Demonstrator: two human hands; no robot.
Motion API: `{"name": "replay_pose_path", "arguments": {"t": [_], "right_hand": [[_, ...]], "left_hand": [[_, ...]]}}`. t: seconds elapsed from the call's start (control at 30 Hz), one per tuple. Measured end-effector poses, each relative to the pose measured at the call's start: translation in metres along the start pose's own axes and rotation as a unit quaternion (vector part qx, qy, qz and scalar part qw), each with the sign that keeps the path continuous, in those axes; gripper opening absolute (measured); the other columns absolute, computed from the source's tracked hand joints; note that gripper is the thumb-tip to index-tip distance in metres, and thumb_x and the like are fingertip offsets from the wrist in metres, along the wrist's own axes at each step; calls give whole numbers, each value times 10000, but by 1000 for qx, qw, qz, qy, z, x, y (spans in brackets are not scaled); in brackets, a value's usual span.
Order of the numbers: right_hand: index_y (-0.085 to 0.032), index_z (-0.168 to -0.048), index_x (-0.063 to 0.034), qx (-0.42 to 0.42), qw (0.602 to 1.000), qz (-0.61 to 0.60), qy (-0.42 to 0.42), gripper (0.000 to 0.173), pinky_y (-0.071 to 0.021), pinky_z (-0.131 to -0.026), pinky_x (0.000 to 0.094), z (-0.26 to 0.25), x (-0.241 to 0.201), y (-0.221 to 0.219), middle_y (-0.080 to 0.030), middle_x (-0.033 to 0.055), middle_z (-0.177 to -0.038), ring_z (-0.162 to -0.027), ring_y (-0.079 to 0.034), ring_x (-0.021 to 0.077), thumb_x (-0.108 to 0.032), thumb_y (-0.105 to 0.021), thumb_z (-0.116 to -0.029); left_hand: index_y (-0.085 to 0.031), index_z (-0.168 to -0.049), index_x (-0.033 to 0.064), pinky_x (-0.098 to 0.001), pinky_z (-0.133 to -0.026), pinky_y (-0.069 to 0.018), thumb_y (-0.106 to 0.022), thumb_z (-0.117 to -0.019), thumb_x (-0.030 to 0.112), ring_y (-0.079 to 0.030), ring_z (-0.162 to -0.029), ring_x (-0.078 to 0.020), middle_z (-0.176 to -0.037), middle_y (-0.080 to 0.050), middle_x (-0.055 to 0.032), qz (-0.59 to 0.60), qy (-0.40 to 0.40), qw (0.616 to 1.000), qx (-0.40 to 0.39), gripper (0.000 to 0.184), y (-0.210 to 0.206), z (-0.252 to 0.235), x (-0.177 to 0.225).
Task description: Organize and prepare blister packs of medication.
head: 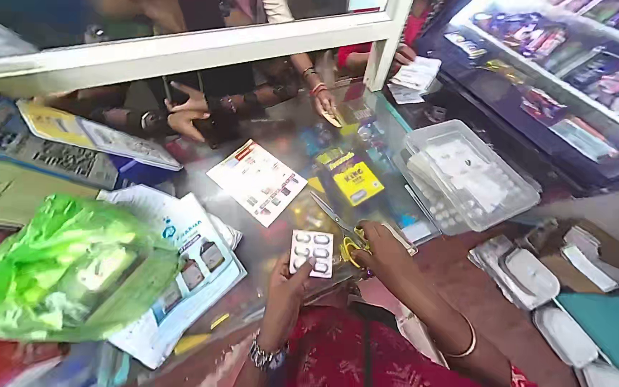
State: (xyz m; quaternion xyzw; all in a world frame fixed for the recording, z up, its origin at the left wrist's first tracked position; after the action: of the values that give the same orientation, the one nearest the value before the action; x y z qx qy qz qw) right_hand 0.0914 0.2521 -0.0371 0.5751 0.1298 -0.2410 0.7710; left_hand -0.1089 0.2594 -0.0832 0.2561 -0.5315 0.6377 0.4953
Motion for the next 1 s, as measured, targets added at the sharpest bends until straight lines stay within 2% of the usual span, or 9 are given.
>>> {"name": "replay_pose_path", "arguments": {"t": [0.07,0.13,0.2,0.37,0.47,0.57,0.67,0.87,1.0], "right_hand": [[-540,-1386,2,-62,997,37,16,531,-525,-934,554,-9,13,13,-643,238,-1216,-1098,-649,408,-269,-704,-960],[-523,-1394,-24,-110,992,2,54,605,-547,-809,567,-23,32,27,-695,197,-985,-875,-687,370,-319,-736,-910],[-488,-1426,-18,-133,976,-122,124,648,-565,-666,430,-31,53,30,-683,102,-825,-686,-663,224,-254,-732,-874],[-414,-1454,-67,-229,844,-471,115,635,-592,-651,230,-23,81,15,-730,-36,-976,-732,-690,47,-74,-663,-870],[-508,-1377,-73,-237,821,-502,134,570,-549,-585,162,-3,85,-2,-685,-130,-888,-644,-621,-29,-292,-723,-897],[-500,-1366,-54,-277,837,-433,188,804,-524,-621,150,8,81,-12,-617,-161,-858,-693,-586,-63,-620,-708,-835],[-463,-1366,-34,-347,833,-391,181,979,-516,-638,154,7,68,-20,-602,-134,-881,-711,-576,-56,-717,-749,-725],[-478,-1333,-11,-347,833,-390,183,590,-506,-657,130,-1,37,-26,-582,-125,-861,-706,-567,-70,-350,-693,-901],[-496,-1314,-30,-347,834,-397,162,452,-497,-631,144,-4,26,-27,-597,-120,-855,-687,-564,-63,-233,-632,-934]], "left_hand": [[-552,-1190,-31,-310,-650,-636,-561,-977,-23,-742,-735,-168,-935,-745,-104,4,-43,998,52,214,-14,-6,-3],[-575,-1164,-39,-302,-669,-632,-581,-987,1,-736,-734,-158,-917,-745,-103,-5,-76,993,88,182,-24,-14,-5],[-582,-1179,-45,-285,-666,-626,-585,-1001,24,-732,-727,-144,-907,-749,-94,-16,-93,988,122,191,-28,-15,-6],[-570,-1223,-24,-269,-723,-610,-453,-1085,117,-712,-775,-107,-915,-727,-56,-60,-141,974,165,230,-25,-19,2],[-550,-1200,16,-278,-761,-591,-391,-1109,174,-690,-803,-86,-903,-687,-35,-131,-145,965,177,242,-22,-22,11],[-544,-1236,49,-249,-723,-573,-399,-1109,215,-661,-768,-54,-917,-661,-16,-203,-150,954,163,254,-20,-27,25],[-547,-1159,47,-259,-736,-530,-412,-1104,217,-621,-761,-55,-874,-621,-20,-257,-163,941,145,223,-16,-31,41],[-485,-1342,42,-334,-806,-605,-365,-1118,231,-706,-884,-132,-1024,-690,-76,-176,-98,975,90,316,-5,-32,34],[-453,-1263,49,-321,-747,-625,-324,-1121,186,-719,-833,-128,-982,-690,-52,-106,-76,989,76,236,-13,-28,39]]}}
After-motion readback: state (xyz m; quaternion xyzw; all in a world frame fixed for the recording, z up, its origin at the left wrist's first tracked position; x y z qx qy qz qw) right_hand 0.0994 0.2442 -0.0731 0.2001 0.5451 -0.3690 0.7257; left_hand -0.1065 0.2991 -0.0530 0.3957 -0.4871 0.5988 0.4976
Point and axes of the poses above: each hand's wrist, its own z-axis away from the middle knuckle, its own y-axis out of the back of the hand, x = y × z, the point moved 4 cm from there along -z, towards the middle knuckle
